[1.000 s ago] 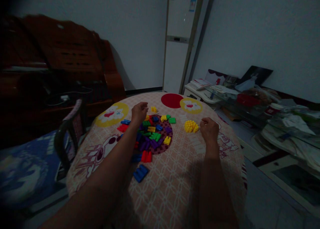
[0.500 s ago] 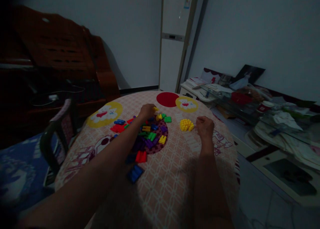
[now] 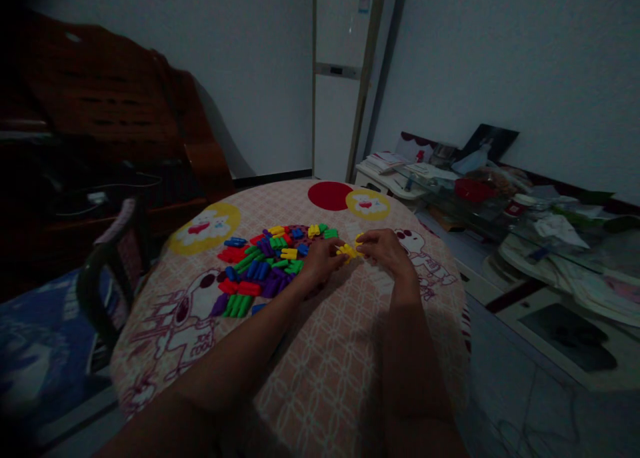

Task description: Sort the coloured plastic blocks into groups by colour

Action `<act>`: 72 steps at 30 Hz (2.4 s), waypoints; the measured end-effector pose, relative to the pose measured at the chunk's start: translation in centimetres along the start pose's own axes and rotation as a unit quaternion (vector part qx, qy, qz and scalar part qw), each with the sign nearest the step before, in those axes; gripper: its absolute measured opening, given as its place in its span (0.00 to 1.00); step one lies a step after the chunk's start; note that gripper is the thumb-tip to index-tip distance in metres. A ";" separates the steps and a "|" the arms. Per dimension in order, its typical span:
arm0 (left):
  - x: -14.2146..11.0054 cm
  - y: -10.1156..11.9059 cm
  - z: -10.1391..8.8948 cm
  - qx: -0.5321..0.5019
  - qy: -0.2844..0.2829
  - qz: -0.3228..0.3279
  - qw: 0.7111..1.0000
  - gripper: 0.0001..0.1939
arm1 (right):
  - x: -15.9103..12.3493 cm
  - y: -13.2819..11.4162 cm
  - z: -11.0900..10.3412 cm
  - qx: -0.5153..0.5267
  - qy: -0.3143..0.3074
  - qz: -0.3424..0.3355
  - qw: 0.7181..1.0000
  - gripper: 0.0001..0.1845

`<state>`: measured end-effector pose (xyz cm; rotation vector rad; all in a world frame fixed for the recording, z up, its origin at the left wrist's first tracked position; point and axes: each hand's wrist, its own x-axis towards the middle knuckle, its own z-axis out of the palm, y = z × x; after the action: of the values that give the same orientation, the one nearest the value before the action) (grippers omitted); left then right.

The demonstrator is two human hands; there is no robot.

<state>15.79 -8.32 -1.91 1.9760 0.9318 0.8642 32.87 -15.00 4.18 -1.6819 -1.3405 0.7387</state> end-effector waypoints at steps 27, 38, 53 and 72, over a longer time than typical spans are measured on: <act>0.6 -0.8 -1.5 0.001 0.000 0.044 0.999 0.17 | 1.2 6.9 -1.9 -0.006 0.160 0.160 0.974 0.17; 0.7 -1.4 -1.5 0.001 0.011 0.038 0.999 0.15 | 0.6 6.7 -2.0 0.047 0.109 0.165 0.979 0.19; 0.6 -1.6 -1.2 0.090 -0.073 0.061 0.991 0.11 | 1.0 6.3 -0.6 -0.027 0.111 0.168 0.979 0.14; 6.3 -3.4 -4.9 0.378 -0.060 -0.058 0.922 0.21 | 1.1 6.5 -1.6 -0.027 0.139 0.193 0.971 0.27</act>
<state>13.96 0.06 -0.97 2.5389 1.4377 0.3120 37.54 -14.83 -0.77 -2.0344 -0.8556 0.6548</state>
